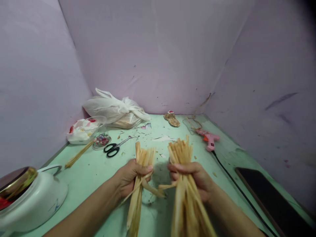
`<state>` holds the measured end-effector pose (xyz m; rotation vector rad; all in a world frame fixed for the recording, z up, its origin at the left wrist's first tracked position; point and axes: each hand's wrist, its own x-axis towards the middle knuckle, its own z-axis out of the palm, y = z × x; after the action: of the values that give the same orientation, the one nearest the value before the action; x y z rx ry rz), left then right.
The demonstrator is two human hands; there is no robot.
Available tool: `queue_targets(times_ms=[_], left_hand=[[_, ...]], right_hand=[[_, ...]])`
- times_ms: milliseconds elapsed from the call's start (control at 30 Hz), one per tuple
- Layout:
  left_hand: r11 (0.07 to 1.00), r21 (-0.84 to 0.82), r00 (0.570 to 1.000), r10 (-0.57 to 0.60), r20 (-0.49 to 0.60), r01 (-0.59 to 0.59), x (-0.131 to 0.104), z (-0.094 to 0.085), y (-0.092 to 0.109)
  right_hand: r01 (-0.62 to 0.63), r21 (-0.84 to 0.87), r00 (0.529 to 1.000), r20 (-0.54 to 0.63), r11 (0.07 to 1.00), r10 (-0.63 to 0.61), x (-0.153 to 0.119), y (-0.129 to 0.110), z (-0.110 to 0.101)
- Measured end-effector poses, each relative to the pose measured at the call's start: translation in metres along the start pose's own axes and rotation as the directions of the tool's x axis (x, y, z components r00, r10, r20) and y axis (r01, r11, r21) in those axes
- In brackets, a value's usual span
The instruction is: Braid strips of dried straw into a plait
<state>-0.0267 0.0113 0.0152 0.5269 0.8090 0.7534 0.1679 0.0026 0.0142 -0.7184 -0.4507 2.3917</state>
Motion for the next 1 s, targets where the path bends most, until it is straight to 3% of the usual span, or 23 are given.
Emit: queue_targets(times_ms=[100, 167, 233, 333, 400, 467, 600, 800, 900, 1000], left_hand=[[0.999, 0.013, 0.991, 0.048, -0.123, -0.047, 0.001, -0.003, 0.009], [0.998, 0.014, 0.983, 0.055, -0.173, -0.054, 0.002, -0.004, 0.012], [0.998, 0.025, 0.980, 0.060, -0.190, -0.056, 0.002, -0.004, 0.010], [0.995, 0.064, 0.988, 0.090, -0.128, -0.082, 0.000, -0.001, 0.004], [0.992, 0.086, 0.995, 0.095, -0.030, -0.092, -0.003, 0.003, -0.001], [0.990, 0.105, 0.994, 0.090, 0.057, -0.095, -0.005, 0.007, -0.006], [0.982, 0.151, 0.990, 0.096, 0.108, -0.112, -0.006, 0.011, -0.015], [0.972, 0.172, 0.980, 0.139, 0.142, -0.163, -0.003, 0.012, -0.030], [0.972, 0.188, 0.989, 0.135, 0.061, -0.144, -0.003, 0.014, -0.028], [0.969, 0.217, 0.985, 0.140, -0.097, -0.116, -0.003, 0.016, -0.023]], right_hand=[[0.221, 0.034, 0.958, 0.180, 0.975, -0.224, -0.019, -0.022, -0.005], [0.303, 0.063, 0.922, 0.233, 0.951, -0.310, -0.029, -0.032, -0.006], [0.348, 0.067, 0.918, 0.178, 0.935, -0.354, -0.032, -0.036, -0.004], [0.350, -0.005, 0.931, -0.109, 0.937, -0.349, -0.019, -0.024, -0.001], [0.239, -0.094, 0.922, -0.292, 0.967, -0.256, -0.005, -0.009, 0.000], [0.165, -0.165, 0.903, -0.372, 0.973, -0.216, 0.009, 0.006, 0.001], [0.204, -0.212, 0.907, -0.326, 0.956, -0.266, 0.021, 0.026, 0.003], [0.302, -0.217, 0.910, -0.224, 0.928, -0.349, 0.020, 0.031, 0.009], [0.305, -0.227, 0.893, -0.269, 0.925, -0.360, 0.019, 0.029, 0.011], [0.282, -0.218, 0.912, -0.241, 0.934, -0.331, 0.017, 0.027, 0.014]])
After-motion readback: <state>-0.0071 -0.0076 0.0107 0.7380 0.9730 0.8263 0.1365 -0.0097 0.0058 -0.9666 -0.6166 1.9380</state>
